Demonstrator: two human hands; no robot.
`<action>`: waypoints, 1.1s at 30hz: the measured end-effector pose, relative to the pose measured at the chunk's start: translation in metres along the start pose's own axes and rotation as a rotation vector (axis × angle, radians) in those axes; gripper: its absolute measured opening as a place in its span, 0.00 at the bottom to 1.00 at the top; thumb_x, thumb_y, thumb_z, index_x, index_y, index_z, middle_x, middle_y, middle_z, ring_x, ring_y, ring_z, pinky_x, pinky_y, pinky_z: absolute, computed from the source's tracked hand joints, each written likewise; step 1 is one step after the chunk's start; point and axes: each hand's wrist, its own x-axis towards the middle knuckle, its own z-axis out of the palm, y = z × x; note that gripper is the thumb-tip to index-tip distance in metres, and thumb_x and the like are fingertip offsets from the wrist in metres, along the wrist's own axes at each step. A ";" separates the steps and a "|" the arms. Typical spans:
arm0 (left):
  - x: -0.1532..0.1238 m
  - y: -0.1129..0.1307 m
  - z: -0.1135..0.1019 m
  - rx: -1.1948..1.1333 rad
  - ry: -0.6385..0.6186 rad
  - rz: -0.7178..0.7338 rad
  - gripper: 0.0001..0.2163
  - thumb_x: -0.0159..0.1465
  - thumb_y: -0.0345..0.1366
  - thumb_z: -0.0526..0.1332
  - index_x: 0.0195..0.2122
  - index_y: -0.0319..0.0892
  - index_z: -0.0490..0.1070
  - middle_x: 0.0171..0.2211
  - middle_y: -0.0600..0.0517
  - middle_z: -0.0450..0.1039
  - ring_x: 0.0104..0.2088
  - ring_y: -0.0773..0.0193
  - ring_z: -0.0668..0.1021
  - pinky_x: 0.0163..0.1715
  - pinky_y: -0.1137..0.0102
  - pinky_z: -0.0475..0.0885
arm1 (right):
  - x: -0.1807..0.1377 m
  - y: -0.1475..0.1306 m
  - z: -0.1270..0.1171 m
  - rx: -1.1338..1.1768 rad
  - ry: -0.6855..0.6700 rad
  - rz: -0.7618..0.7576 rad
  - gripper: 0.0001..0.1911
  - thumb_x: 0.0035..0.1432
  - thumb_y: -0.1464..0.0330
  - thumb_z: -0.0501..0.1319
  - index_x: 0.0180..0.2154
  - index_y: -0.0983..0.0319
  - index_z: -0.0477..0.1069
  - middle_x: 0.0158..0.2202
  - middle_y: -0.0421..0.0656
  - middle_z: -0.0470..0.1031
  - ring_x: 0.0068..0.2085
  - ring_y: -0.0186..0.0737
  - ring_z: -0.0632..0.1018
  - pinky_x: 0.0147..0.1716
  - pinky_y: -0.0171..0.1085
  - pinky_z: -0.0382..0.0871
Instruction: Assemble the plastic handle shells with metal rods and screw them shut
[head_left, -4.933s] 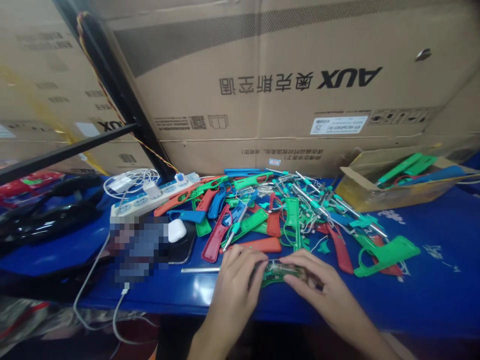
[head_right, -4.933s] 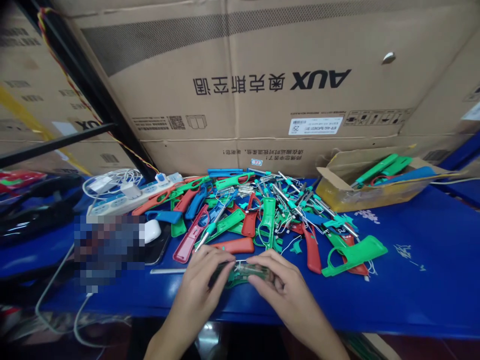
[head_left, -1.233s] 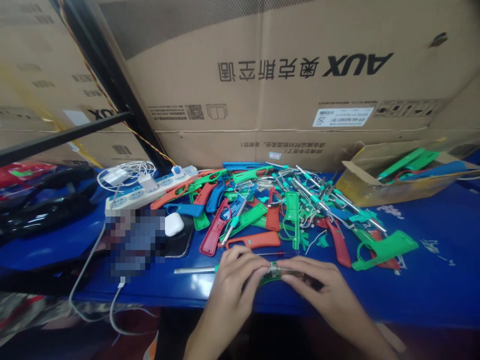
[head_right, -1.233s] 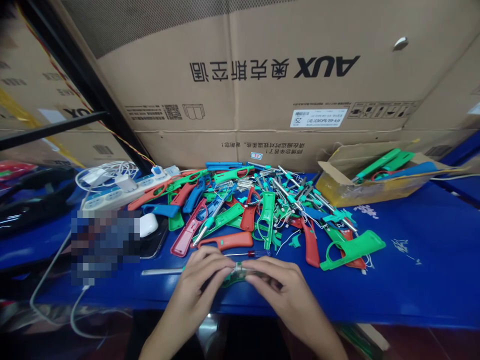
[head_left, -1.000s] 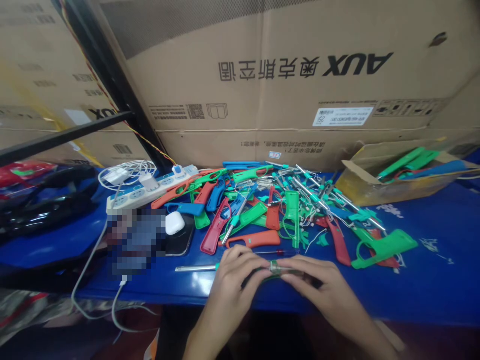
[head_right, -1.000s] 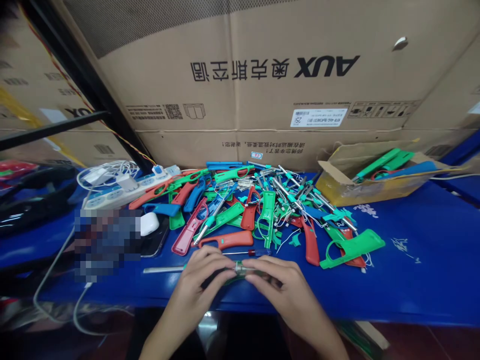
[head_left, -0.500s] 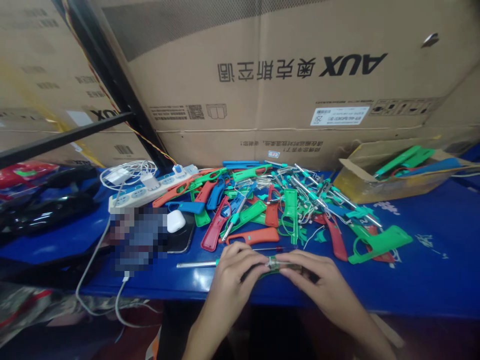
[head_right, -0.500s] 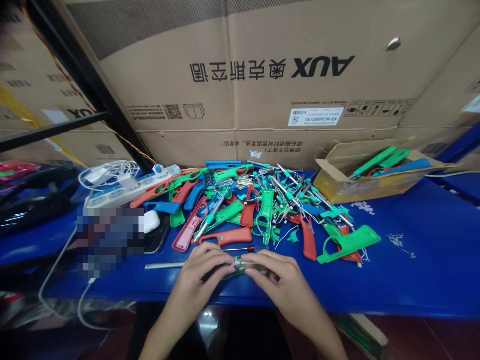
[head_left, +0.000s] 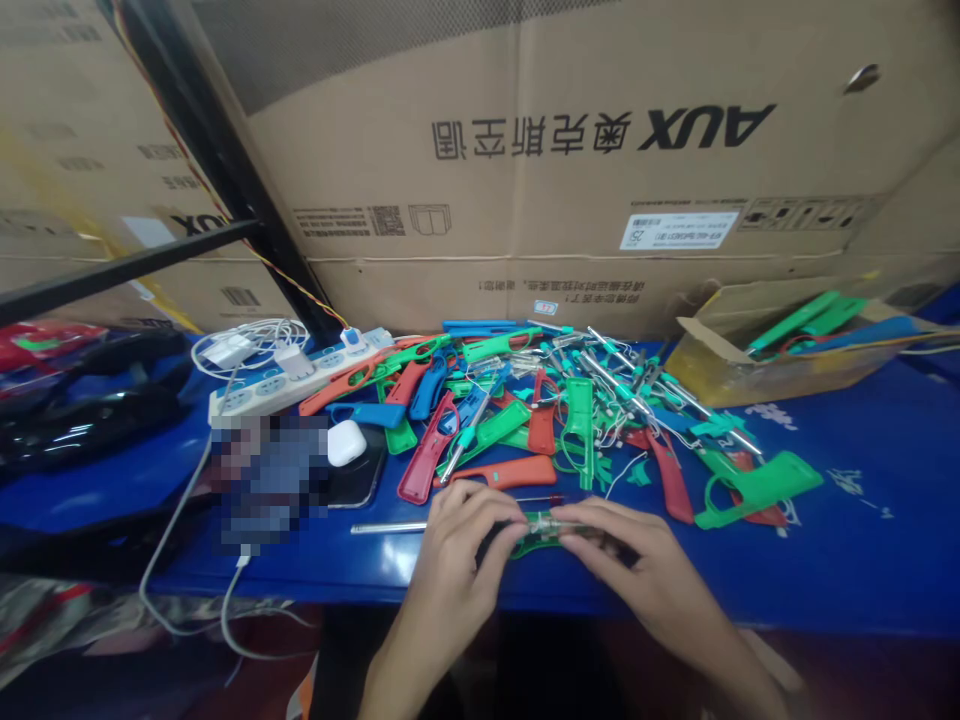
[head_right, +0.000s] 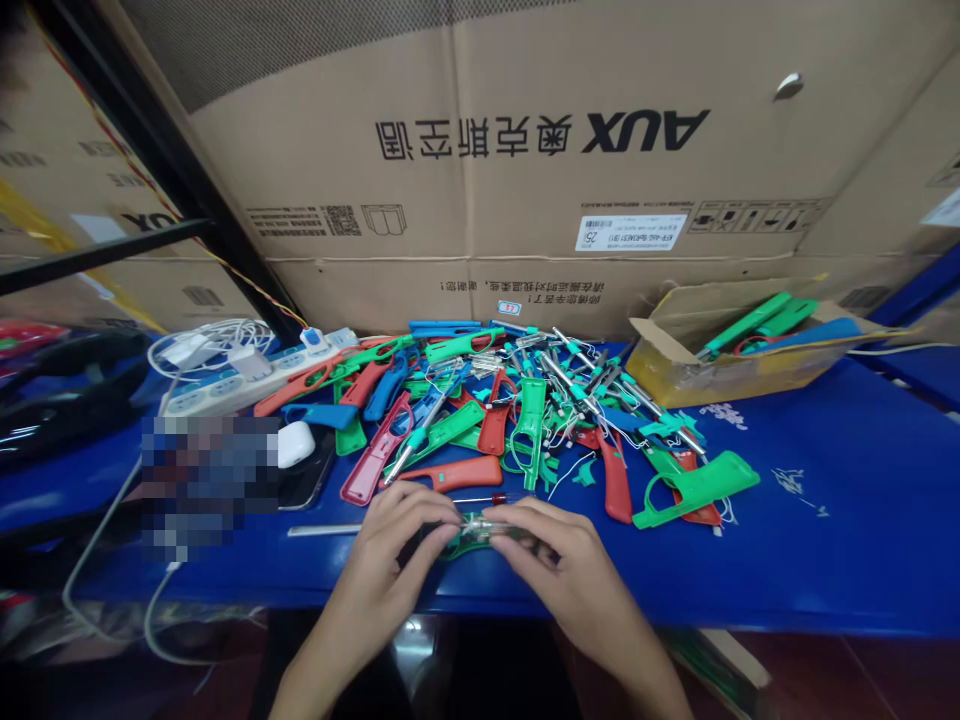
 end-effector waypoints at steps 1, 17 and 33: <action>0.000 0.000 0.000 -0.008 -0.006 0.001 0.05 0.73 0.32 0.59 0.41 0.46 0.74 0.41 0.53 0.80 0.44 0.60 0.75 0.49 0.61 0.65 | 0.000 -0.001 0.000 0.006 -0.007 0.001 0.12 0.70 0.62 0.62 0.52 0.53 0.80 0.42 0.41 0.80 0.36 0.36 0.78 0.35 0.34 0.73; 0.001 0.001 0.003 0.005 -0.020 0.026 0.06 0.74 0.28 0.56 0.41 0.44 0.71 0.40 0.52 0.78 0.43 0.60 0.75 0.47 0.62 0.64 | 0.003 0.000 -0.001 -0.002 -0.040 -0.060 0.16 0.70 0.65 0.63 0.56 0.46 0.77 0.49 0.39 0.82 0.48 0.40 0.82 0.49 0.37 0.78; 0.002 0.003 0.001 -0.064 -0.048 0.000 0.07 0.74 0.29 0.56 0.42 0.45 0.71 0.41 0.52 0.77 0.43 0.60 0.75 0.47 0.63 0.64 | 0.003 -0.001 -0.002 0.019 -0.022 -0.077 0.15 0.68 0.65 0.65 0.54 0.46 0.78 0.49 0.38 0.83 0.48 0.41 0.83 0.50 0.38 0.79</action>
